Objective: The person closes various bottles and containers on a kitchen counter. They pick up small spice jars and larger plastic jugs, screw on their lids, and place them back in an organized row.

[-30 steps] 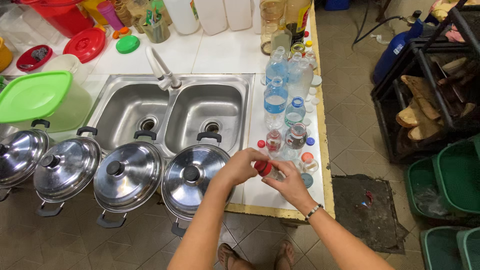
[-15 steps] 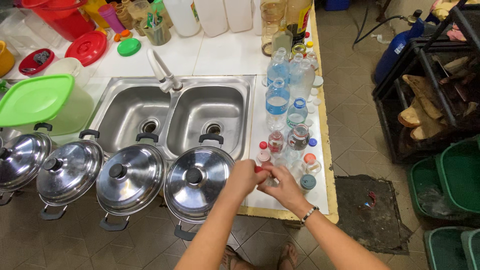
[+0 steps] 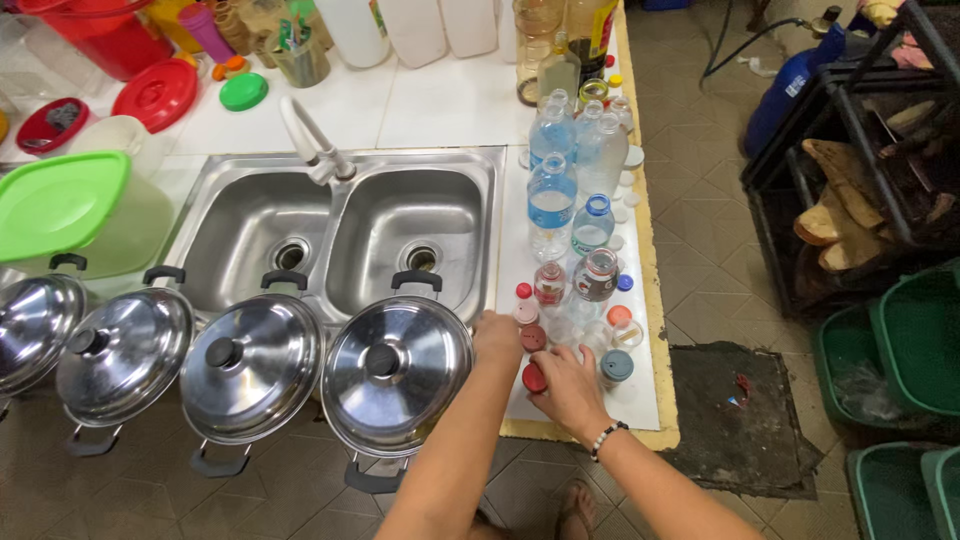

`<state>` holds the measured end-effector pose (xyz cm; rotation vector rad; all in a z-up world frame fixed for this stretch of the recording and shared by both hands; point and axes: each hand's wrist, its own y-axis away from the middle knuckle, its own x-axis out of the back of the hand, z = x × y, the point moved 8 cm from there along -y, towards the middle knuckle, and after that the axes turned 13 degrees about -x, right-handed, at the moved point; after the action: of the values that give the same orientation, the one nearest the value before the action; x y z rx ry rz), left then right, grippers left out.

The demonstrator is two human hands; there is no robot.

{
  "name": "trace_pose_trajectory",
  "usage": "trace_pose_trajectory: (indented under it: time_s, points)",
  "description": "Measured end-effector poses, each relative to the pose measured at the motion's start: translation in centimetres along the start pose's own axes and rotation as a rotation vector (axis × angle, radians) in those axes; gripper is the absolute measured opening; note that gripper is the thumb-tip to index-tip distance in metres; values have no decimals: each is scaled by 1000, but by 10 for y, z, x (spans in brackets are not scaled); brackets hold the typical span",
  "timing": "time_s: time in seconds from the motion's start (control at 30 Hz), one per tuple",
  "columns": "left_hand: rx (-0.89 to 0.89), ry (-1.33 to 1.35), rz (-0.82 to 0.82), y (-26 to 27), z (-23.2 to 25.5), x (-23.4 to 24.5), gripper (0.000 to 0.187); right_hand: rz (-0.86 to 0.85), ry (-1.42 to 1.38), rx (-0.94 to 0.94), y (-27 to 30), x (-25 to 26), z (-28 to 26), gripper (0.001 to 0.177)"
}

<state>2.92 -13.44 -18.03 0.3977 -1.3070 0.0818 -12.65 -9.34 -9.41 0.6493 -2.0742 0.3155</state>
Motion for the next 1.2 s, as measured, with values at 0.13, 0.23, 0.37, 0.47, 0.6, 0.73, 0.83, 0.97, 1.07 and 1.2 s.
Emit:
trace_pose_trajectory:
  time_s: [0.13, 0.23, 0.37, 0.47, 0.6, 0.73, 0.83, 0.97, 1.07, 1.2]
  points:
    - [88, -104, -143, -14, -12, -44, 31, -42, 3, -58, -1, -3, 6, 60]
    - [149, 27, -77, -15, -19, -51, 30, -11, -3, -23, 2, 4, 6, 70]
    - [163, 208, 38, -6, -11, -28, 28, 112, -126, 39, 12, 30, 8, 80]
    - [22, 433, 175, -4, 17, 11, 26, 252, -167, -5, 20, 58, 21, 71]
    - [-247, 442, 153, 8, 66, 38, 49, 385, -212, -132, 32, 87, 45, 54]
    - [-308, 360, 134, 6, 85, 36, 50, 442, -197, -101, 37, 99, 46, 47]
    - [-327, 299, 104, -4, 91, 26, 40, 448, -190, -112, 37, 103, 48, 44]
    - [-327, 234, 15, -14, 91, 3, 37, 444, -187, -128, 37, 105, 51, 40]
    - [-335, 202, 93, -17, 91, -3, 31, 443, -187, -130, 35, 106, 53, 40]
    - [-404, 113, 73, -20, 97, -11, 32, 421, -208, -143, 32, 101, 55, 38]
